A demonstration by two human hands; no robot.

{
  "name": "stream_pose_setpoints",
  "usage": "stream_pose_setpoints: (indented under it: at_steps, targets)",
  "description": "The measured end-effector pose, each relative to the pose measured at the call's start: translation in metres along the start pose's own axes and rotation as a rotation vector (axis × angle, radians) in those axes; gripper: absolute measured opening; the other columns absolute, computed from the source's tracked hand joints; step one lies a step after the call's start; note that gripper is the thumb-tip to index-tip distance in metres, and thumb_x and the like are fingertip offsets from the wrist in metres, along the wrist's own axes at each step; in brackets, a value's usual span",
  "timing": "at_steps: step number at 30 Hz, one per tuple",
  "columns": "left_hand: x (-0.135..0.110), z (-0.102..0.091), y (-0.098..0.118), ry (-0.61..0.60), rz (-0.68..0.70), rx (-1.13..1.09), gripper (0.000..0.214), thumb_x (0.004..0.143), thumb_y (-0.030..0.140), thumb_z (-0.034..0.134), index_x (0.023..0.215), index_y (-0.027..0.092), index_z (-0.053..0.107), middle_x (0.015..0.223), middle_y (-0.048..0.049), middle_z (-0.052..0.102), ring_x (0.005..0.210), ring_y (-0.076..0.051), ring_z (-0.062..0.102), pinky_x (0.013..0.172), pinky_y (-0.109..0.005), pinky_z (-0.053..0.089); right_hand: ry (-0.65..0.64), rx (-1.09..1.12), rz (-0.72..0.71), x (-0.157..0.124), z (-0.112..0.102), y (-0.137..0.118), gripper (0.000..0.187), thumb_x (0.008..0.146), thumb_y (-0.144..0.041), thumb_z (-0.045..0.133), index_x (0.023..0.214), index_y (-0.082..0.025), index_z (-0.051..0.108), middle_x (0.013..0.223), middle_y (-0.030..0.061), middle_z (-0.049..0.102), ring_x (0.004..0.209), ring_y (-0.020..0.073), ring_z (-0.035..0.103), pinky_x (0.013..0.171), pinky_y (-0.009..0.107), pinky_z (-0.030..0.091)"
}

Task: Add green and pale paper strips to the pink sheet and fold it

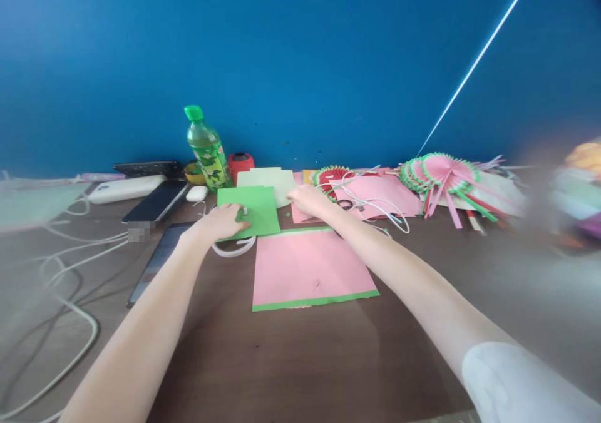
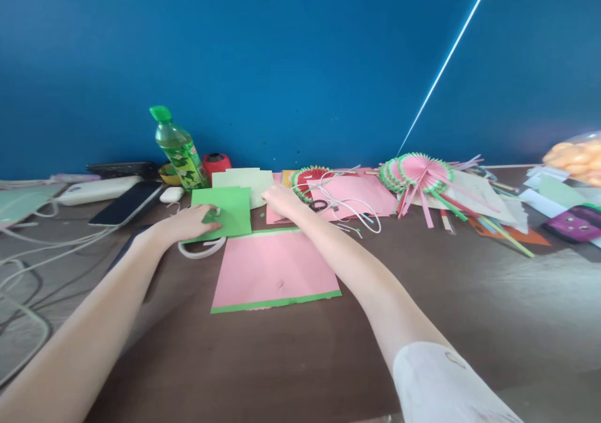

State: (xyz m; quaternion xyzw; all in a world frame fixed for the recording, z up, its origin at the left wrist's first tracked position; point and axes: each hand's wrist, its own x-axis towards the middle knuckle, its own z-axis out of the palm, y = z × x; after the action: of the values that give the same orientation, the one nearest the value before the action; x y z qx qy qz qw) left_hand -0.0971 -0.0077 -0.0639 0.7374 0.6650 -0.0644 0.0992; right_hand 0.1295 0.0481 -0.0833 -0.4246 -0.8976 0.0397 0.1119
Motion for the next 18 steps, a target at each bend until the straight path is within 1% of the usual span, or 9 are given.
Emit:
stream_pose_setpoints:
  at_steps: [2,6,8,10,12,14,16,17,18]
  targets:
    - [0.000,0.001,0.000,0.000,-0.001,0.002,0.060,0.076,0.045,0.045,0.127,0.013,0.040,0.130,-0.0175,0.043,0.118,-0.034,0.042,0.094,-0.041,0.035,0.007,-0.070,-0.025,0.000,-0.001,0.002,0.027,0.082,-0.004,0.041,0.091,-0.010,0.065,0.098,0.0130,0.063,0.092,0.0228,0.056,0.078,0.032,0.038]
    - [0.000,0.001,0.001,0.003,-0.006,-0.004,0.060,0.076,0.044,0.045,0.127,0.013,0.040,0.132,-0.0176,0.041,0.119,-0.033,0.040,0.095,-0.040,0.035,0.035,-0.160,-0.083,-0.004,-0.003,0.002,0.022,0.080,-0.006,0.045,0.082,-0.014,0.065,0.089,0.0078,0.064,0.087,0.0192,0.054,0.077,0.030,0.036]
    - [-0.001,0.000,0.001,0.008,-0.010,-0.006,0.060,0.077,0.043,0.045,0.128,0.013,0.040,0.131,-0.0174,0.042,0.119,-0.033,0.041,0.095,-0.039,0.034,0.087,-0.202,-0.075,-0.007,-0.007,0.001,0.022,0.080,-0.005,0.044,0.078,-0.013,0.064,0.086,0.0088,0.063,0.091,0.0213,0.051,0.080,0.033,0.034]
    - [-0.002,0.001,0.002,0.015,-0.011,-0.009,0.059,0.076,0.042,0.046,0.127,0.013,0.041,0.131,-0.0169,0.043,0.119,-0.032,0.041,0.096,-0.039,0.035,0.174,-0.240,-0.031,-0.010,-0.015,0.002,0.023,0.081,-0.004,0.039,0.080,-0.010,0.062,0.088,0.0124,0.062,0.098,0.0253,0.047,0.083,0.039,0.032]
    - [-0.002,0.002,0.002,0.021,-0.016,-0.015,0.058,0.076,0.043,0.046,0.127,0.014,0.042,0.130,-0.0162,0.044,0.118,-0.032,0.042,0.095,-0.039,0.035,0.297,-0.254,0.040,-0.011,-0.028,0.007,0.025,0.083,-0.005,0.035,0.086,-0.009,0.059,0.094,0.0153,0.060,0.099,0.0272,0.045,0.082,0.041,0.033]
    - [-0.001,0.002,0.002,0.030,-0.035,-0.027,0.058,0.076,0.044,0.047,0.126,0.015,0.044,0.130,-0.0162,0.044,0.116,-0.032,0.044,0.094,-0.040,0.036,0.553,-0.167,0.129,-0.012,-0.044,0.015,0.023,0.083,-0.006,0.035,0.084,-0.011,0.057,0.093,0.0130,0.059,0.090,0.0230,0.049,0.079,0.037,0.038]
    - [-0.001,0.001,0.003,0.042,-0.054,-0.047,0.058,0.073,0.045,0.050,0.122,0.014,0.047,0.128,-0.0167,0.046,0.114,-0.034,0.046,0.093,-0.041,0.037,0.789,-0.007,0.077,-0.016,-0.062,0.023,0.020,0.080,-0.004,0.036,0.084,-0.012,0.054,0.094,0.0109,0.058,0.089,0.0189,0.052,0.079,0.032,0.041]
    - [-0.001,0.000,0.003,0.053,-0.062,-0.061,0.058,0.072,0.045,0.052,0.120,0.013,0.049,0.127,-0.0173,0.047,0.112,-0.034,0.047,0.092,-0.041,0.038,0.872,0.072,0.022,-0.019,-0.070,0.026,0.021,0.077,-0.002,0.036,0.082,-0.013,0.053,0.093,0.0091,0.058,0.090,0.0174,0.053,0.080,0.031,0.042]
    - [-0.001,-0.002,0.003,0.071,-0.069,-0.079,0.058,0.071,0.045,0.053,0.118,0.011,0.051,0.124,-0.0183,0.049,0.111,-0.035,0.048,0.091,-0.041,0.039,0.922,0.138,-0.034,-0.023,-0.078,0.027,0.022,0.076,-0.002,0.035,0.082,-0.015,0.052,0.092,0.0073,0.058,0.092,0.0163,0.053,0.082,0.031,0.042]
